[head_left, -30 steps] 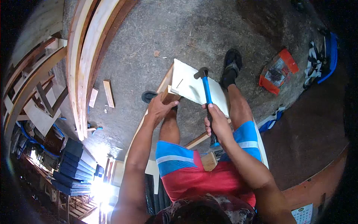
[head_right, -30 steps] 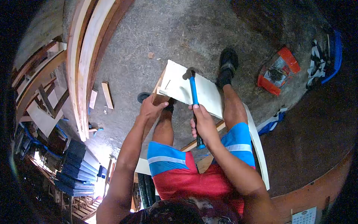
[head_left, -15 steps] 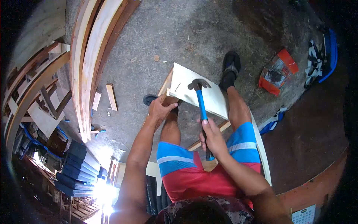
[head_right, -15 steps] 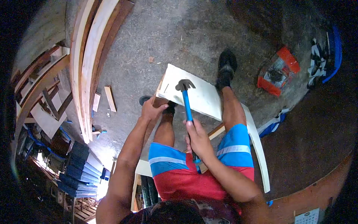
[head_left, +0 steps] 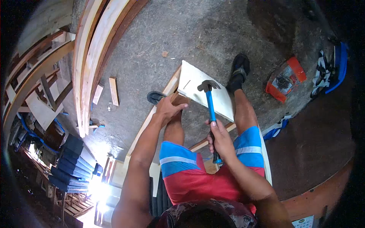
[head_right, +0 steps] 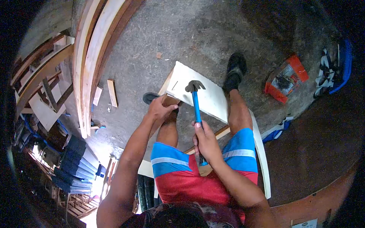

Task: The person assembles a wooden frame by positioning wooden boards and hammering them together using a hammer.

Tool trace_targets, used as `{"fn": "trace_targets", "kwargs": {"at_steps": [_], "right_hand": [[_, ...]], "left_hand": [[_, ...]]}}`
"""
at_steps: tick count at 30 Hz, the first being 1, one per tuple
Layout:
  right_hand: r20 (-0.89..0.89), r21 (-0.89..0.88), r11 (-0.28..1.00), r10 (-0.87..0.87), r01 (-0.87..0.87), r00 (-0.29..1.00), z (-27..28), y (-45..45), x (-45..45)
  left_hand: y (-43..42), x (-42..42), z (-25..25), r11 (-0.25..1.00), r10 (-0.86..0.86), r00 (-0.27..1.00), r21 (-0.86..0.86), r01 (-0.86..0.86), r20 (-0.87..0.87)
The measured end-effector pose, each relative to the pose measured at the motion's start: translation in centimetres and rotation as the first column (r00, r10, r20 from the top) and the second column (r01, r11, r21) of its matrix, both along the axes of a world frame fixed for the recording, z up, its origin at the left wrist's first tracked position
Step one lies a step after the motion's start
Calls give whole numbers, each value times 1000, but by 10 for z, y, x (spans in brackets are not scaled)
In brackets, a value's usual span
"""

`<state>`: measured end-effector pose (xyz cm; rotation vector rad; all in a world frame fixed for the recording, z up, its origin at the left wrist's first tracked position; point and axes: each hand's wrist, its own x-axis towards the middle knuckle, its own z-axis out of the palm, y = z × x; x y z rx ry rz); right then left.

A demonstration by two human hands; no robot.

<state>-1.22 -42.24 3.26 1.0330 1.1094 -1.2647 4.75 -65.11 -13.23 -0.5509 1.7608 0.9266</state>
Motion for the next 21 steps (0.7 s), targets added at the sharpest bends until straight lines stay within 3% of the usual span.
{"fn": "trace_targets", "kwargs": {"at_steps": [3,5,7,11,13,15,17,19,21], "right_hand": [[21,15,999,36,-37,999,5,2,1],[-7,10,1000,25,-25,1000,5,4,3],[4,13,1000,23,-23,1000,5,5,2],[14,12,1000,23,-23,1000,7,8,8],[14,10,1000,20,-20,1000,8,9,8],[26,5,1000,10,-11,1000,6,11,11],[38,12,1000,16,-16,999,5,12,12],[27,6,1000,22,-22,999,3,11,10],[39,21,999,31,-32,999,4,11,8]], "left_hand": [[-1,6,-6,994,107,992,18,-109,73],[-1,-8,9,996,85,996,-1,-85,31],[-3,-26,19,952,214,966,192,-239,143],[-8,-9,-7,924,216,968,295,-245,128],[-6,-10,0,971,159,983,165,-172,91],[-16,3,-22,961,162,985,217,-172,66],[-18,5,-22,949,172,983,258,-181,60],[-24,-5,-22,923,189,965,302,-238,182],[-16,-4,-3,907,238,962,324,-270,136]]}}
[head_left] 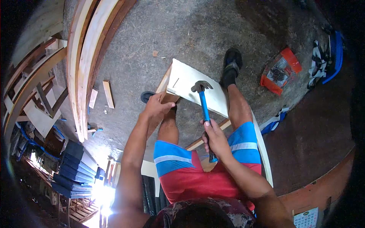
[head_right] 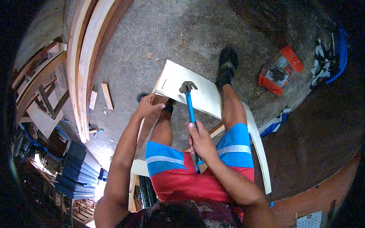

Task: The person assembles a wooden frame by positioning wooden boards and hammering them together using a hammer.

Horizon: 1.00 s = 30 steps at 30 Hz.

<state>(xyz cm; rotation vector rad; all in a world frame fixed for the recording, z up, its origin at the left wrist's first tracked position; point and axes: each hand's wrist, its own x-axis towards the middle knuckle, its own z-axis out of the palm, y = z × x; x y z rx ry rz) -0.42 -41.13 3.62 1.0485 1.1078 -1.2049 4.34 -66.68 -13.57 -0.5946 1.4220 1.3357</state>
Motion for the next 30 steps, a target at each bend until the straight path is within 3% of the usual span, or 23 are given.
{"fn": "trace_targets", "kwargs": {"at_steps": [2,4,6,8,10,12,14,16,18,19,20,22,24,26,27,29,30], "right_hand": [[-12,4,1000,-9,9,1000,1,0,0],[-24,2,1000,-10,10,1000,3,0,-2],[-32,6,1000,14,-14,999,4,0,-7],[-28,17,1000,22,-21,999,5,1,-8],[-22,40,999,28,-27,999,2,4,-7],[-75,44,998,36,-33,997,5,7,-1],[-63,57,998,34,-30,997,9,5,3],[-58,80,996,31,-26,998,10,1,6],[-52,67,998,11,-7,999,9,-6,12],[-50,81,996,42,-38,998,7,-10,15],[-51,97,993,76,-71,996,5,-12,14],[-51,114,988,112,-106,992,10,-20,17],[-108,86,989,128,-119,986,24,-24,31],[-72,73,983,175,-170,982,42,-25,39],[6,24,994,107,-107,994,50,-26,43],[138,-54,999,3,4,990,56,-27,52],[134,-53,999,5,2,991,52,-27,55]], "left_hand": [[11,-11,27,974,124,987,-203,-101,101],[3,-2,20,973,180,984,-150,-177,9],[-26,15,-17,944,162,968,256,-209,193],[-33,5,-20,913,98,962,363,-189,255],[-32,0,-12,949,28,997,312,-48,71],[-26,-11,18,971,-47,991,239,15,129],[-29,-8,36,964,-210,977,-158,212,25],[-40,3,35,982,-150,988,-122,144,-41],[-48,27,25,994,107,980,39,-102,-166],[-51,21,23,955,175,984,245,-165,-19],[-56,24,17,954,185,982,243,-173,-26],[-59,24,8,865,-93,988,501,20,121],[-58,22,17,846,-164,971,531,48,174],[-59,17,32,845,-207,971,521,117,117],[-60,24,34,848,-204,971,519,111,124],[-60,33,37,850,49,981,509,-140,187],[-58,36,40,849,51,982,510,-139,184]]}}
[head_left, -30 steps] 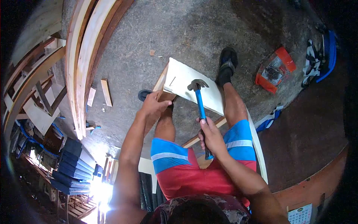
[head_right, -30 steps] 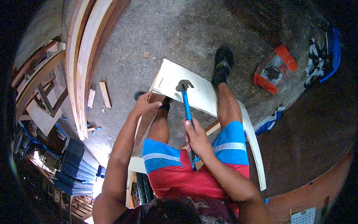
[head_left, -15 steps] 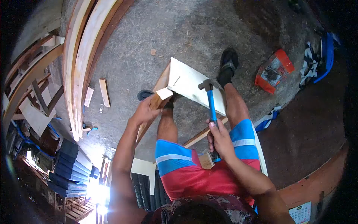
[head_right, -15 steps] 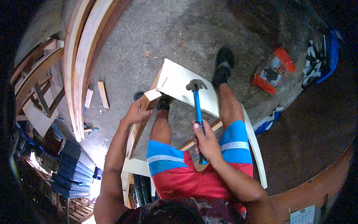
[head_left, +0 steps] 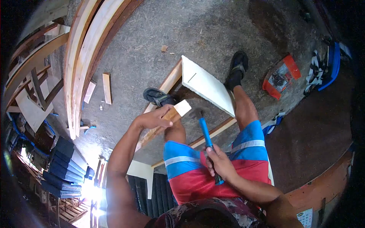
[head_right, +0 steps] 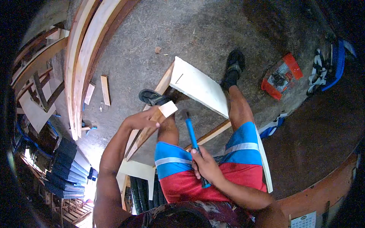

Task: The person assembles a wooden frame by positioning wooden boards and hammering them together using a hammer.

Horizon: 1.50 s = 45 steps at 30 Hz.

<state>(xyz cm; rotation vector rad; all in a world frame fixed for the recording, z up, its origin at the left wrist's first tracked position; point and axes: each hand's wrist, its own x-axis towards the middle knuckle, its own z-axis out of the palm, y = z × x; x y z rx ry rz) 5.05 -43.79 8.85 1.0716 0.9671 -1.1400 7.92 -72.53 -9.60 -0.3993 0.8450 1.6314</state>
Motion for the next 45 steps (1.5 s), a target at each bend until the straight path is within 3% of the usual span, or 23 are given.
{"fn": "trace_targets", "kwargs": {"at_steps": [2,3,4,6,7,8,10,11,13,16,20,30,38,45], "right_hand": [[33,-110,992,65,-61,997,-8,-1,4],[21,-136,989,59,-55,998,-14,-4,5],[24,-135,989,55,-51,998,-20,-7,6],[32,-119,992,41,-37,999,-33,-14,4],[28,-109,994,3,0,1000,-39,-16,5],[26,-108,994,1,2,1000,-45,-15,6],[54,-52,999,-10,13,999,-55,-12,8],[52,-47,999,-12,14,999,-57,-11,7],[32,-38,992,121,-120,992,-61,-9,4],[-27,-35,991,128,-129,991,-63,-6,-3],[5,-67,992,103,-103,995,-52,-8,-16],[-10,-8,999,47,-47,999,-27,6,-28],[-183,79,995,78,-64,980,-31,-2,-47],[-299,45,988,155,-148,942,-37,4,-27]], "left_hand": [[11,-11,21,855,-383,878,-469,220,-287],[23,-18,30,750,-426,858,-643,156,-288],[31,-15,27,749,-429,857,-642,161,-285],[39,-2,11,593,-522,745,-805,-33,-415],[41,-1,5,575,-616,640,-818,-35,-459],[43,3,-2,576,-616,639,-817,-35,-461],[47,-2,-14,733,-306,891,-680,-4,-336],[52,-8,-17,737,-305,890,-676,-5,-339],[65,-23,-23,500,-569,810,-843,200,-145],[72,-27,-31,442,-560,816,-885,145,-146],[71,-24,-31,436,-551,814,-896,89,-187],[78,-41,-16,457,-509,857,-869,189,-81],[84,-53,-9,442,-465,885,-876,193,-39],[85,-50,-13,400,-522,853,-878,263,18]]}}
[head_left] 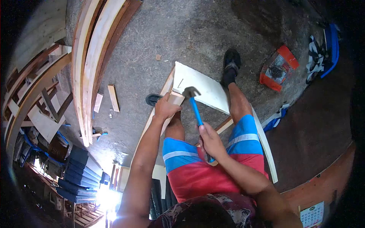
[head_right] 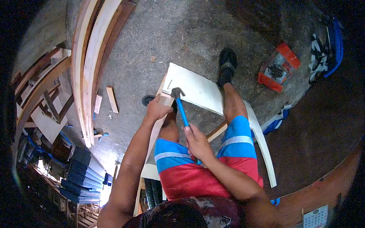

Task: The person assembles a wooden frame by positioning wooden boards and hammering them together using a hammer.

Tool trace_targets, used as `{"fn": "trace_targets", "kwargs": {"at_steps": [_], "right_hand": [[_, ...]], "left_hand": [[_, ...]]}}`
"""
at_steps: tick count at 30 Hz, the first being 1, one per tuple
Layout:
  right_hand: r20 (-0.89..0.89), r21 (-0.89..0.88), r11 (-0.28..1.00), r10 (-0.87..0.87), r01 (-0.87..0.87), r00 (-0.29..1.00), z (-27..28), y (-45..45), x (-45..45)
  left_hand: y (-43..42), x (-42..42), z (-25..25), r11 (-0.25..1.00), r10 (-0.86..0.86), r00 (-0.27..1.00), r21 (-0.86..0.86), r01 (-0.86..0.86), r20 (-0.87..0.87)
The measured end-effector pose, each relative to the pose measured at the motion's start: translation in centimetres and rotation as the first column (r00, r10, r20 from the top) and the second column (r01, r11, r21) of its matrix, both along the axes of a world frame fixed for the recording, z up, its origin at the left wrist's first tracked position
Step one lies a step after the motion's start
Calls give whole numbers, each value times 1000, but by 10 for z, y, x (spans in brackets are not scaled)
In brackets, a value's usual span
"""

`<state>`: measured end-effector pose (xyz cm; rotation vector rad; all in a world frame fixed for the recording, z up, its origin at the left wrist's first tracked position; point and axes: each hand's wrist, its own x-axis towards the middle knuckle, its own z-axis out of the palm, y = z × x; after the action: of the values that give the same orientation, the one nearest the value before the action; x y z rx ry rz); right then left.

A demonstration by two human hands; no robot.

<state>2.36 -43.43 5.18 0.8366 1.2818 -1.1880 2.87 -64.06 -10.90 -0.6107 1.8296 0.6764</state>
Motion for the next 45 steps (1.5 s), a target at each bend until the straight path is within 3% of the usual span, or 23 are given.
{"fn": "trace_targets", "kwargs": {"at_steps": [2,6,19,21,24,25,27,29,32,34,37,39,42,43,45], "right_hand": [[20,-15,985,-171,171,985,-6,-6,-14],[86,2,965,-263,264,961,-20,-11,-47],[64,5,979,-204,204,977,-26,-7,-62],[115,0,959,-283,285,952,-31,-8,-67],[223,-43,966,-241,256,944,-42,0,-78],[223,-41,966,-239,255,945,-39,0,-81],[89,34,912,-410,408,908,-28,-8,-88],[44,53,900,-434,432,900,-27,-11,-91],[126,17,952,-305,305,944,-38,-6,-102],[331,-59,943,-290,327,898,-56,4,-101],[215,-32,930,-352,366,911,-78,9,-97],[313,-80,897,-391,435,865,-100,22,-107],[376,-228,942,-150,248,914,-117,51,-123],[378,-227,942,-150,248,913,-113,57,-132],[437,-270,962,79,46,896,-100,65,-150]], "left_hand": [[-3,3,-5,1000,-9,1000,-11,9,20],[-8,23,-18,999,16,1000,42,-16,-18],[-4,15,-21,999,29,999,29,-30,32],[-3,12,-17,999,31,999,23,-32,43],[-2,9,-18,999,48,998,4,-48,47],[-3,10,-20,998,50,997,25,-51,52],[-3,16,-23,997,52,996,45,-55,68],[-4,16,-27,1000,5,998,2,-5,66],[-4,11,-23,995,76,991,61,-83,108],[-4,11,-22,993,93,990,66,-100,109],[-3,10,-22,995,75,992,54,-81,101],[-3,9,-25,999,35,996,38,-38,87],[-5,17,-29,1000,15,996,11,-16,91],[-5,15,-30,999,31,993,30,-35,117],[-7,20,-33,997,46,987,49,-54,153]]}}
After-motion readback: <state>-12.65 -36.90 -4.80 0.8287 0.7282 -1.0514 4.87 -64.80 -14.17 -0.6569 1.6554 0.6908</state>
